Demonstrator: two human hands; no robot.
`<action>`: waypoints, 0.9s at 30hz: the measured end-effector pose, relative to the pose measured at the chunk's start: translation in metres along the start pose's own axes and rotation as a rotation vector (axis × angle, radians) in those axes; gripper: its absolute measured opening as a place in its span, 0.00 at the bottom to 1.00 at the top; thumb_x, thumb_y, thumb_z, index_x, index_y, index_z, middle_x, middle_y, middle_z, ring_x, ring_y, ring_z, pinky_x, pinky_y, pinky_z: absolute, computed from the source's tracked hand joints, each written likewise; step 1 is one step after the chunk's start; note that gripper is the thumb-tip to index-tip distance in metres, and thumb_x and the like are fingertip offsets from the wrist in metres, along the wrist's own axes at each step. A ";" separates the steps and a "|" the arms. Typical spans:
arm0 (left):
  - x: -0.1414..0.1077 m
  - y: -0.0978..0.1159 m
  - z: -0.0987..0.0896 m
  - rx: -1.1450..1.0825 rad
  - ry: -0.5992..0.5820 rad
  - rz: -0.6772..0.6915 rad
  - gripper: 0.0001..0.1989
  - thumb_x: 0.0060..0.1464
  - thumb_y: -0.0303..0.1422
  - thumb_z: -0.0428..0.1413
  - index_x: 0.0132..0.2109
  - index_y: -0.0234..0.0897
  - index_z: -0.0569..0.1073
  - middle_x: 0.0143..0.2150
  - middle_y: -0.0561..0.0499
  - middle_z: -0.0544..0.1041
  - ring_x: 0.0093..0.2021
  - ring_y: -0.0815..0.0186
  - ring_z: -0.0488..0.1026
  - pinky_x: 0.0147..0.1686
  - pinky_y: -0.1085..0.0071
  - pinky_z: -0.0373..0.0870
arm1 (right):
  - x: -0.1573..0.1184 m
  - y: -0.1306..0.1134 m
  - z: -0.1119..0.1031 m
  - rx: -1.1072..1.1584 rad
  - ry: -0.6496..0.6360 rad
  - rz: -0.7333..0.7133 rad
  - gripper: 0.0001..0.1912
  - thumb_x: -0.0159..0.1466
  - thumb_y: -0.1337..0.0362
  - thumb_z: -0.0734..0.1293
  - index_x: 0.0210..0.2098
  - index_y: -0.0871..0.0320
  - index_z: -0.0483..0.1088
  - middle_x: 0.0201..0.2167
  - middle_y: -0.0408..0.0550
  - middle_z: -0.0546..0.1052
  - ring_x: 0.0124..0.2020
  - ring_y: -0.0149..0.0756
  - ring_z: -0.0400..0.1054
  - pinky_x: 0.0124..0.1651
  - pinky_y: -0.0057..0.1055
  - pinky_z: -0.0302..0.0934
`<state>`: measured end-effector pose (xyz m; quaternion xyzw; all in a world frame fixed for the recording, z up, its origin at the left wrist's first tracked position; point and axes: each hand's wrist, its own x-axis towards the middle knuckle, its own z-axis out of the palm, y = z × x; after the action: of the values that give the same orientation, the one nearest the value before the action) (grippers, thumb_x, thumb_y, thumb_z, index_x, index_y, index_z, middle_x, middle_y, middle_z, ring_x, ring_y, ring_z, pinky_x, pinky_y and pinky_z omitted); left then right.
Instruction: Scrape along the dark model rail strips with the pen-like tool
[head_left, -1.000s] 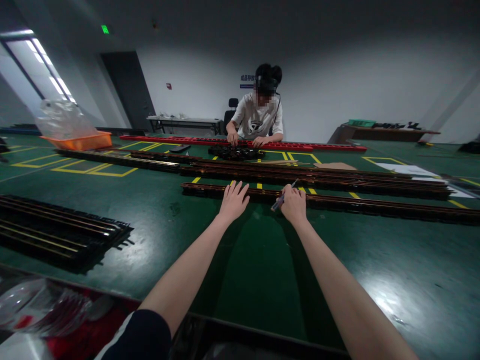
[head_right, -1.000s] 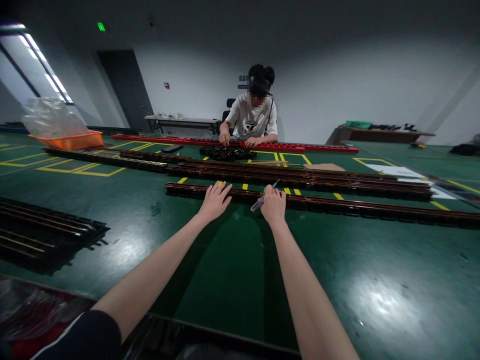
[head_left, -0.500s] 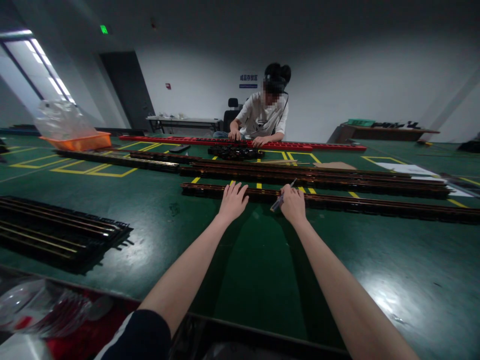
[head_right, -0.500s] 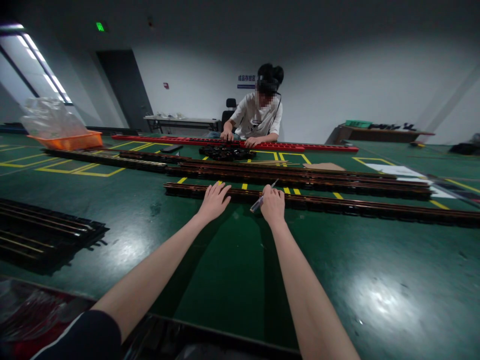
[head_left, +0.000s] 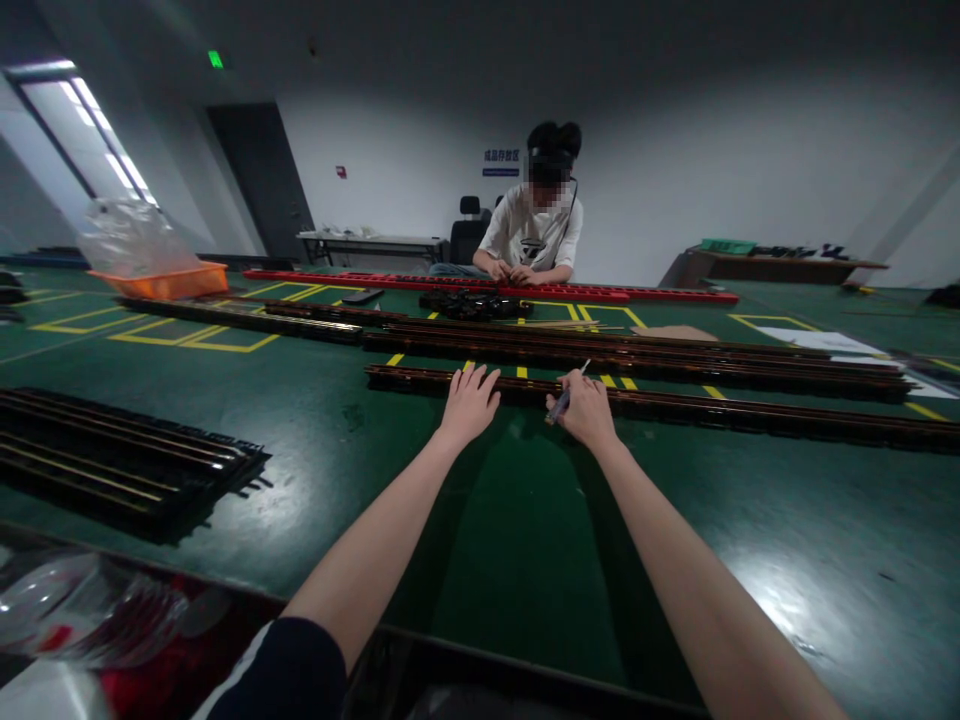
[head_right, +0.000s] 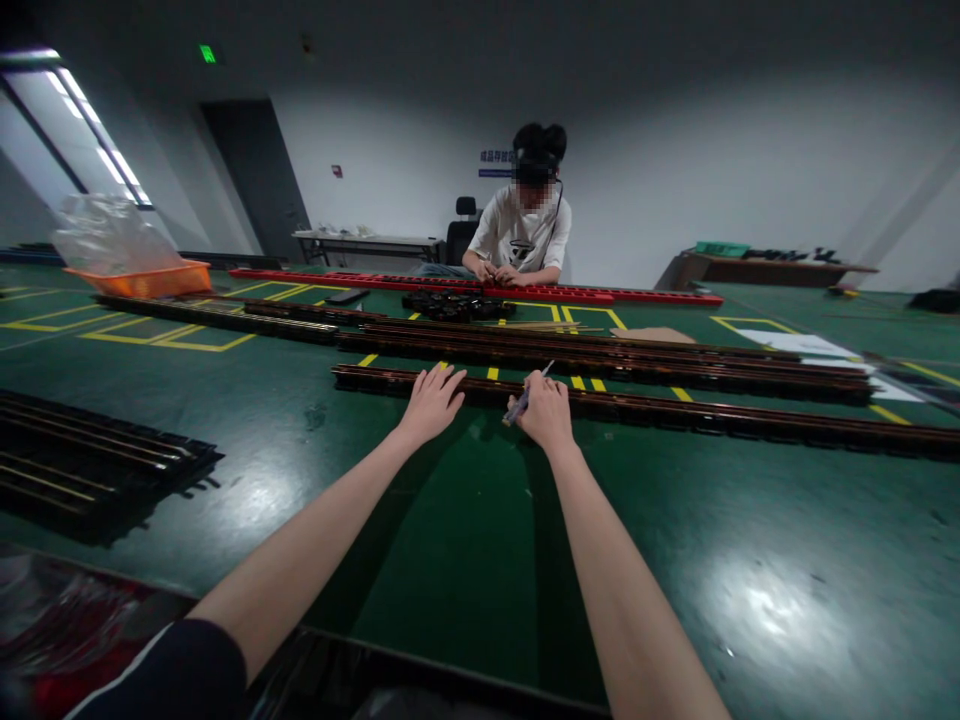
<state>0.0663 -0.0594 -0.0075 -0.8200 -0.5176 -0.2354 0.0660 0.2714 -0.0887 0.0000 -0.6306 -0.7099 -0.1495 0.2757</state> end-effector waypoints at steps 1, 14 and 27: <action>0.000 0.000 -0.001 0.000 0.002 -0.005 0.23 0.62 0.38 0.39 0.62 0.38 0.60 0.64 0.45 0.60 0.67 0.57 0.50 0.65 0.53 0.45 | 0.000 0.000 0.001 -0.005 -0.007 -0.004 0.11 0.59 0.58 0.61 0.35 0.58 0.57 0.33 0.52 0.74 0.39 0.44 0.67 0.46 0.35 0.50; -0.002 -0.001 -0.012 -0.114 0.056 -0.051 0.19 0.62 0.34 0.41 0.56 0.37 0.67 0.58 0.48 0.69 0.60 0.64 0.62 0.64 0.59 0.52 | 0.001 0.001 0.002 -0.047 -0.008 -0.040 0.17 0.66 0.50 0.52 0.33 0.58 0.57 0.27 0.51 0.71 0.33 0.42 0.66 0.41 0.35 0.51; 0.001 -0.046 -0.031 -0.088 0.170 -0.183 0.14 0.60 0.31 0.44 0.46 0.38 0.72 0.48 0.49 0.75 0.50 0.64 0.69 0.58 0.62 0.59 | -0.002 0.002 0.008 -0.029 0.034 -0.042 0.13 0.64 0.54 0.55 0.33 0.57 0.57 0.28 0.51 0.72 0.35 0.43 0.66 0.42 0.37 0.51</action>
<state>0.0162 -0.0491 0.0142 -0.7486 -0.5719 -0.3315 0.0516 0.2720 -0.0851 -0.0081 -0.6167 -0.7160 -0.1764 0.2754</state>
